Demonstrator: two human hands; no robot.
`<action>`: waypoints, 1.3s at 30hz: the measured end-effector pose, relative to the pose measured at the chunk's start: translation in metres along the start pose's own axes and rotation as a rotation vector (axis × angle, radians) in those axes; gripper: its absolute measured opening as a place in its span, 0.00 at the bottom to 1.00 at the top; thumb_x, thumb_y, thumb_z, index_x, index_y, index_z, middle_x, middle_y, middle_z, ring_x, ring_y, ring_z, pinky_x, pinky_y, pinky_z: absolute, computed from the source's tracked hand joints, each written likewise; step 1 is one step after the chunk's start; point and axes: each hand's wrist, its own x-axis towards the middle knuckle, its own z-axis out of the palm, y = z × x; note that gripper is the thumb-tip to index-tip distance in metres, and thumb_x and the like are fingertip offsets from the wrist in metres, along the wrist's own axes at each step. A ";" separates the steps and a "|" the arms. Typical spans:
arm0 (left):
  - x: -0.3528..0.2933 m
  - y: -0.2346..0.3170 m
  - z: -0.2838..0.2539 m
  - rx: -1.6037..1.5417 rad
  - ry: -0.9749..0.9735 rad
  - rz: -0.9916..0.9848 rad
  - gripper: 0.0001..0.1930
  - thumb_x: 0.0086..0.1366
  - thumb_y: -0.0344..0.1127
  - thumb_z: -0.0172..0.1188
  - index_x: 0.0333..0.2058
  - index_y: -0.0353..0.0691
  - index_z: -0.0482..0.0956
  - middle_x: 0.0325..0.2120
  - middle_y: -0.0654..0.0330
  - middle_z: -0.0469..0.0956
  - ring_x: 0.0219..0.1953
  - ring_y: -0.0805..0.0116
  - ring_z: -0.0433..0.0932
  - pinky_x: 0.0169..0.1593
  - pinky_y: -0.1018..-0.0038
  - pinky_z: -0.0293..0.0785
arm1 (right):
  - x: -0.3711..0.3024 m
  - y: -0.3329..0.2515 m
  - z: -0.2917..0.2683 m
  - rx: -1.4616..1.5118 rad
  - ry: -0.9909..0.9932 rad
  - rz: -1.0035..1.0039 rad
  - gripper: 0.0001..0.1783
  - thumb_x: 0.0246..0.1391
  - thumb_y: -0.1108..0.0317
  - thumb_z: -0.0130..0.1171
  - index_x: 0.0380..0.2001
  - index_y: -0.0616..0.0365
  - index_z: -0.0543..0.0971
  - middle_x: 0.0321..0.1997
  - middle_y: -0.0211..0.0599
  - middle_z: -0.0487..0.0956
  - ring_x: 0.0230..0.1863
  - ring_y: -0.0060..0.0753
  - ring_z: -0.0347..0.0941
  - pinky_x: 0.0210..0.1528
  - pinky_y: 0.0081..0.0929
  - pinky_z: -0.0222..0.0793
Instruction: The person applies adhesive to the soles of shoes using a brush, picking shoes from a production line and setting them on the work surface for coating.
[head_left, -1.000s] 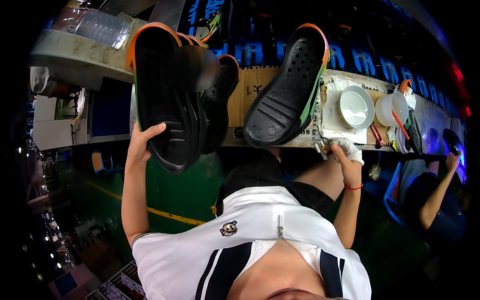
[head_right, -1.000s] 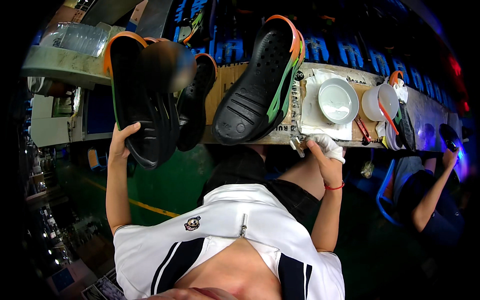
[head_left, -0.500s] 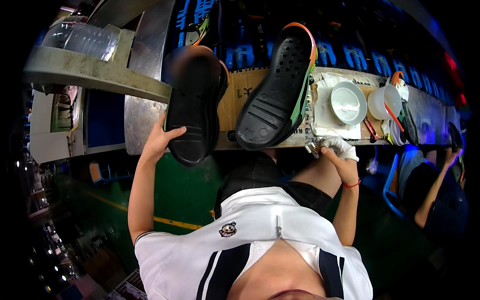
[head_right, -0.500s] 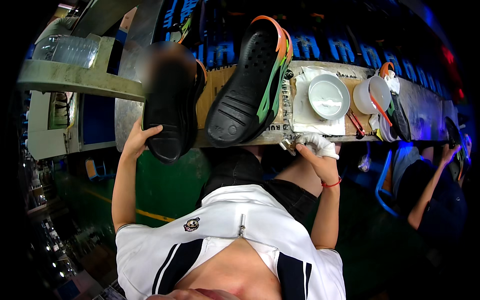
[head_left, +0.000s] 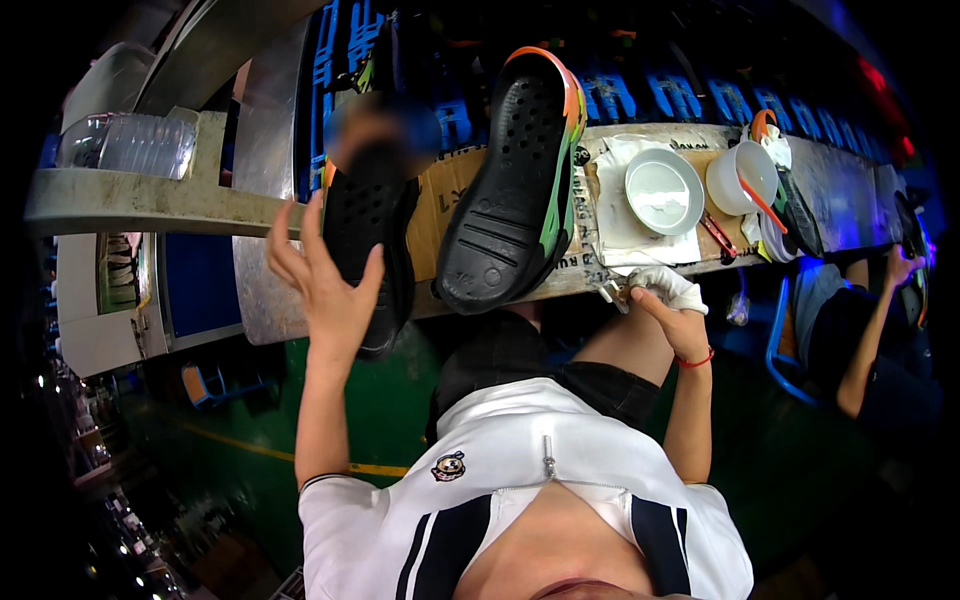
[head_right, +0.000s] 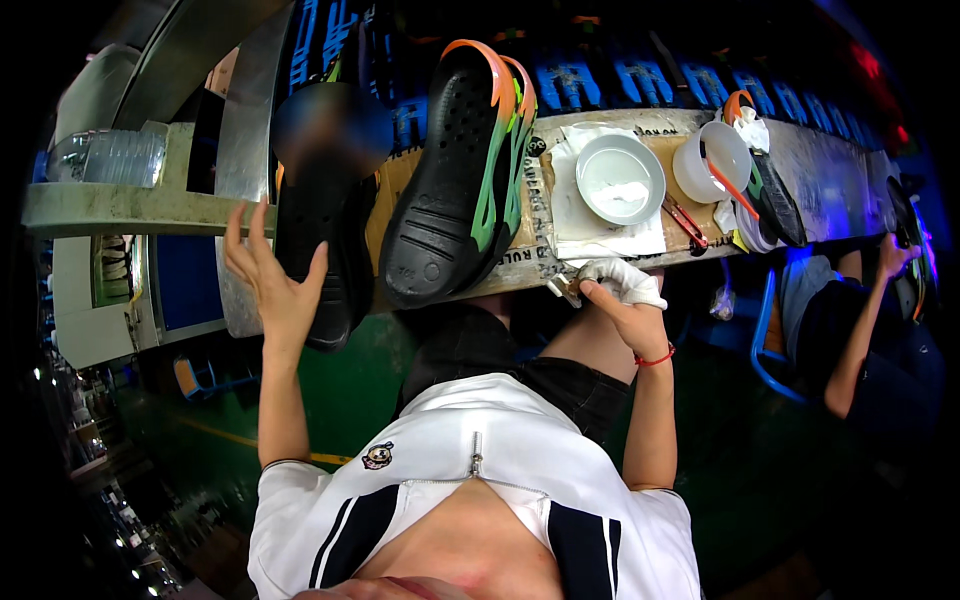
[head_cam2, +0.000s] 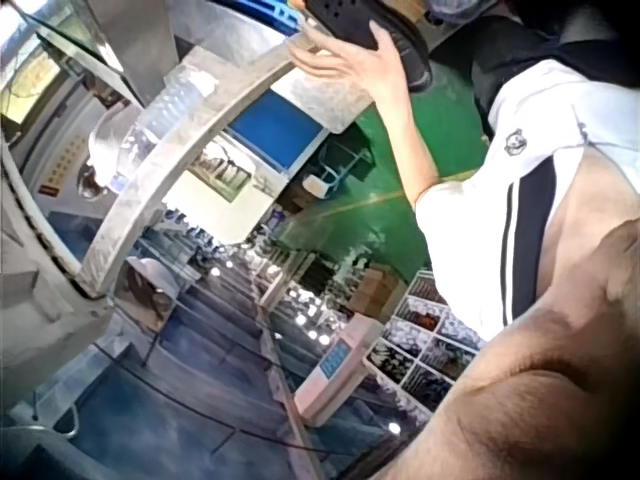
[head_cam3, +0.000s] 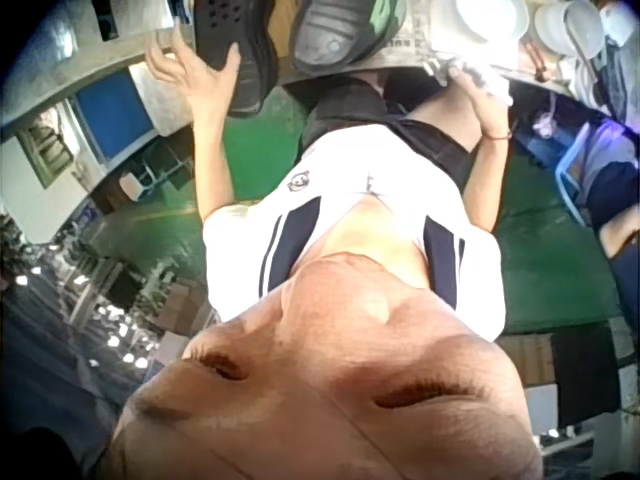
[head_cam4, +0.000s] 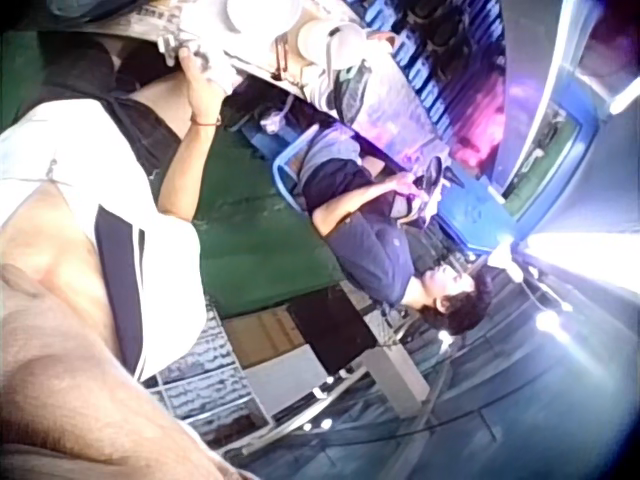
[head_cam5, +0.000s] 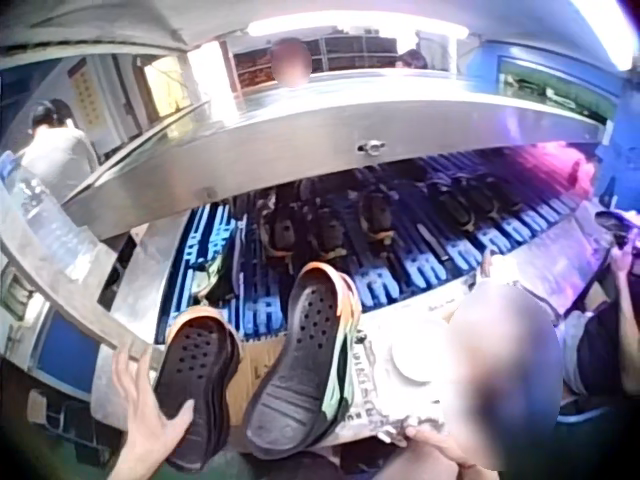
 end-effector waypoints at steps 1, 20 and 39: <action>0.007 0.014 0.004 -0.205 -0.017 -0.020 0.35 0.50 0.30 0.67 0.57 0.39 0.64 0.56 0.48 0.59 0.58 0.49 0.57 0.61 0.58 0.54 | -0.001 0.001 0.000 0.004 -0.003 -0.005 0.07 0.53 0.74 0.62 0.35 0.63 0.78 0.34 0.26 0.78 0.36 0.17 0.70 0.43 0.17 0.66; 0.054 0.041 0.037 -0.487 -0.112 -0.168 0.10 0.71 0.37 0.48 0.36 0.35 0.71 0.18 0.55 0.65 0.19 0.74 0.61 0.26 0.73 0.63 | -0.002 0.014 -0.004 0.042 0.008 -0.051 0.09 0.53 0.69 0.63 0.36 0.61 0.79 0.31 0.19 0.76 0.30 0.09 0.63 0.35 0.11 0.61; 0.031 0.076 0.089 -0.465 -0.284 -0.023 0.22 0.67 0.46 0.54 0.45 0.29 0.69 0.40 0.48 0.74 0.40 0.52 0.74 0.47 0.64 0.68 | -0.003 0.018 -0.005 -0.029 0.021 -0.050 0.07 0.52 0.69 0.64 0.33 0.60 0.79 0.29 0.17 0.75 0.27 0.09 0.60 0.32 0.11 0.59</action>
